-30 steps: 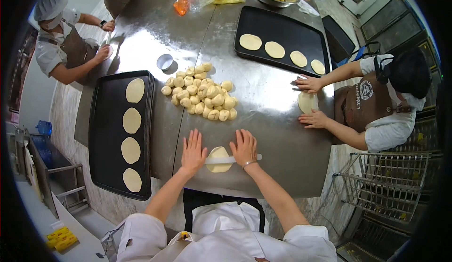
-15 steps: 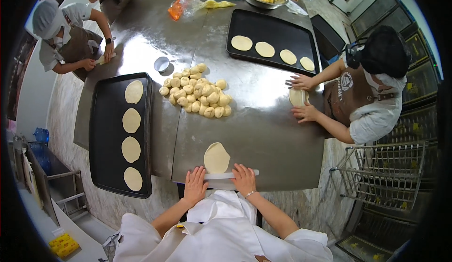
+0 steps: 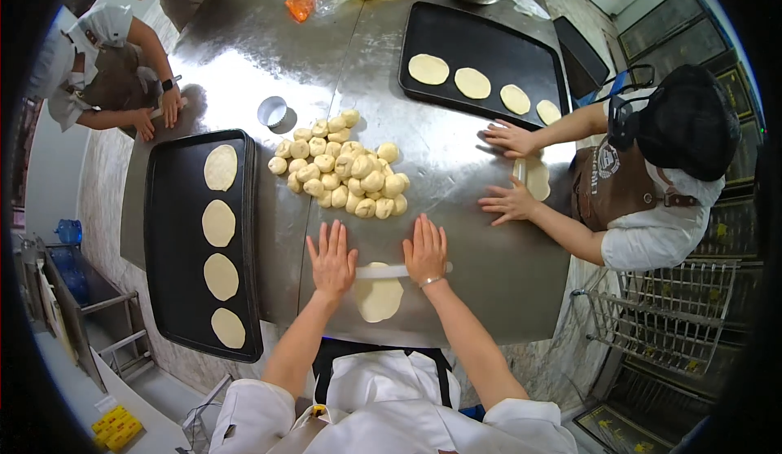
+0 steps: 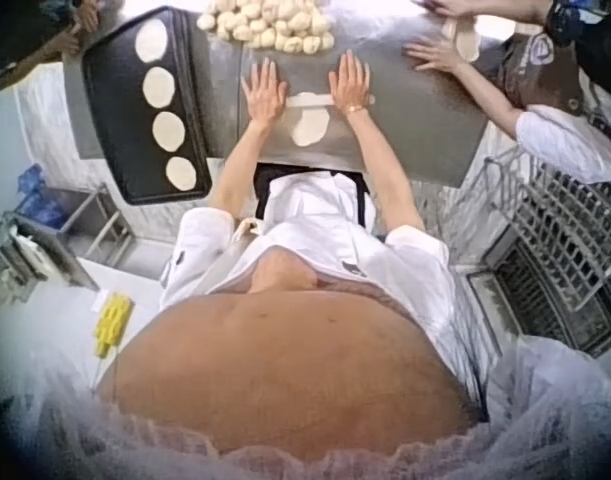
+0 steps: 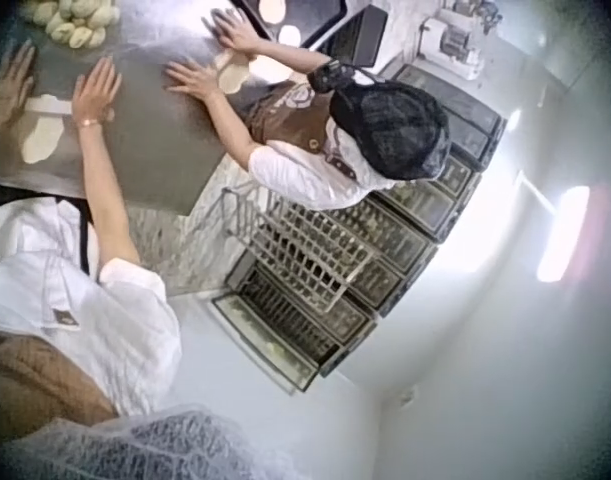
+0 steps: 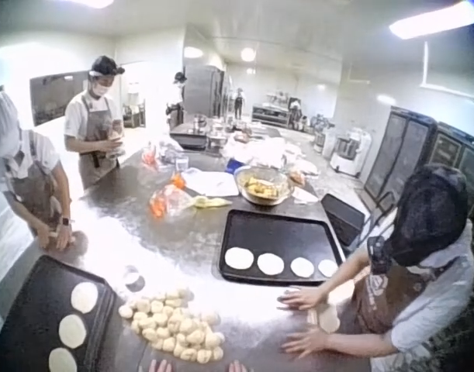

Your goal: Rolling out dough portions into flat disks and placing them on a baking tray.

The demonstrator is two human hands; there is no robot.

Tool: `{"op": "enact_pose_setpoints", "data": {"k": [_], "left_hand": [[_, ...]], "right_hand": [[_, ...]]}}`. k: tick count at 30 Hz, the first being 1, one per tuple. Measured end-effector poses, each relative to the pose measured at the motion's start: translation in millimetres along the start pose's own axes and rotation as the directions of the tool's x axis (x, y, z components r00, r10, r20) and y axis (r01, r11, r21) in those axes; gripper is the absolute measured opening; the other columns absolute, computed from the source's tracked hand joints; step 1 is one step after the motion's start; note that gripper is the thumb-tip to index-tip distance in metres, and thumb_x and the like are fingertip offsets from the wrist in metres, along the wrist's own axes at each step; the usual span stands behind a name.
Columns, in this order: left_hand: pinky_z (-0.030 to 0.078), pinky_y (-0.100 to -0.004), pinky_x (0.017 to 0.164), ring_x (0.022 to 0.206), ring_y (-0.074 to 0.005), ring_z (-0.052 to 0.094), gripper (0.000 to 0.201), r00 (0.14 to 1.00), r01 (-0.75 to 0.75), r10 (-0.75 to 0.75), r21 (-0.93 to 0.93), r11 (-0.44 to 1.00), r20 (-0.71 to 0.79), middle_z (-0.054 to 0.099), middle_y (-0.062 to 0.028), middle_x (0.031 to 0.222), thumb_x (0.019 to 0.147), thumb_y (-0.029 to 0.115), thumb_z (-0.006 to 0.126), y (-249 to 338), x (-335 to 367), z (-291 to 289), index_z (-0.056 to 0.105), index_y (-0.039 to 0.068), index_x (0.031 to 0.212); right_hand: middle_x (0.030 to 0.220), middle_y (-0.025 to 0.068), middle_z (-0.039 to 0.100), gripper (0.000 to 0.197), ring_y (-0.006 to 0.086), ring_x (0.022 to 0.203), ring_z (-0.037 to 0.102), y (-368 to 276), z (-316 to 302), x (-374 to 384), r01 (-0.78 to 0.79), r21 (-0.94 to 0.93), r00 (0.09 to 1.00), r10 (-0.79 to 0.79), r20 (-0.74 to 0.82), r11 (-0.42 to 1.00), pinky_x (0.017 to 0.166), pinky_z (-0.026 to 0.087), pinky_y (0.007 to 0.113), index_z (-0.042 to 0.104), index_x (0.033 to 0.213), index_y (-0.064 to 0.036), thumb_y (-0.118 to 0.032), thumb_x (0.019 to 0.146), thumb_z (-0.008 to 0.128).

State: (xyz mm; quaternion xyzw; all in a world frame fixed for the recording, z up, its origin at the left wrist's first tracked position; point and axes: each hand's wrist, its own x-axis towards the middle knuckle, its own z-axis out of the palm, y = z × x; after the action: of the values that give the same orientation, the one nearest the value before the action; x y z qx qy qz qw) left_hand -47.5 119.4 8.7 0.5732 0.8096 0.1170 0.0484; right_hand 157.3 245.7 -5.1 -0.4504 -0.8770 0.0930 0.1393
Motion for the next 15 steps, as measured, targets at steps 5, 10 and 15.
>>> {"op": "enact_pose_setpoints", "data": {"k": [5,10,15], "left_hand": [[0.019,-0.0653,0.121,0.145,-0.0361,0.035,0.054,0.991,0.044,-0.054,-0.084,0.996,-0.121,0.047,-0.0159,0.141,0.096,0.030,0.064,-4.4,50.2,3.4,0.047,0.001,0.138],[0.019,-0.0631,0.122,0.148,-0.0373,0.032,0.062,0.982,0.009,-0.022,-0.072,0.997,-0.185,0.043,-0.0186,0.152,0.097,0.030,0.062,-1.6,33.6,5.1,0.042,-0.003,0.145],[0.022,-0.0598,0.122,0.149,-0.0378,0.036,0.066,0.994,-0.032,0.054,-0.214,0.976,0.094,0.040,-0.0230,0.159,0.097,0.032,0.058,11.5,-143.5,-15.3,0.042,-0.004,0.150]], "right_hand": [[0.139,0.0160,0.060,0.046,0.0321,0.119,0.058,8.8,11.5,44.2,0.050,0.021,0.987,-0.046,-0.155,0.999,0.102,0.046,0.049,0.060,0.132,0.0012,-0.028,0.096,0.063],[0.141,0.0147,0.059,0.051,0.0330,0.126,0.056,8.7,5.9,27.0,0.120,0.096,0.987,-0.109,-0.115,0.988,0.104,0.045,0.050,0.056,0.137,-0.0003,-0.029,0.096,0.063],[0.154,0.0161,0.049,0.063,0.0318,0.140,0.048,-16.5,-31.7,-131.8,0.101,0.055,0.988,-0.107,0.109,0.993,0.117,0.033,0.053,0.051,0.146,-0.0016,-0.037,0.094,0.062]]}}
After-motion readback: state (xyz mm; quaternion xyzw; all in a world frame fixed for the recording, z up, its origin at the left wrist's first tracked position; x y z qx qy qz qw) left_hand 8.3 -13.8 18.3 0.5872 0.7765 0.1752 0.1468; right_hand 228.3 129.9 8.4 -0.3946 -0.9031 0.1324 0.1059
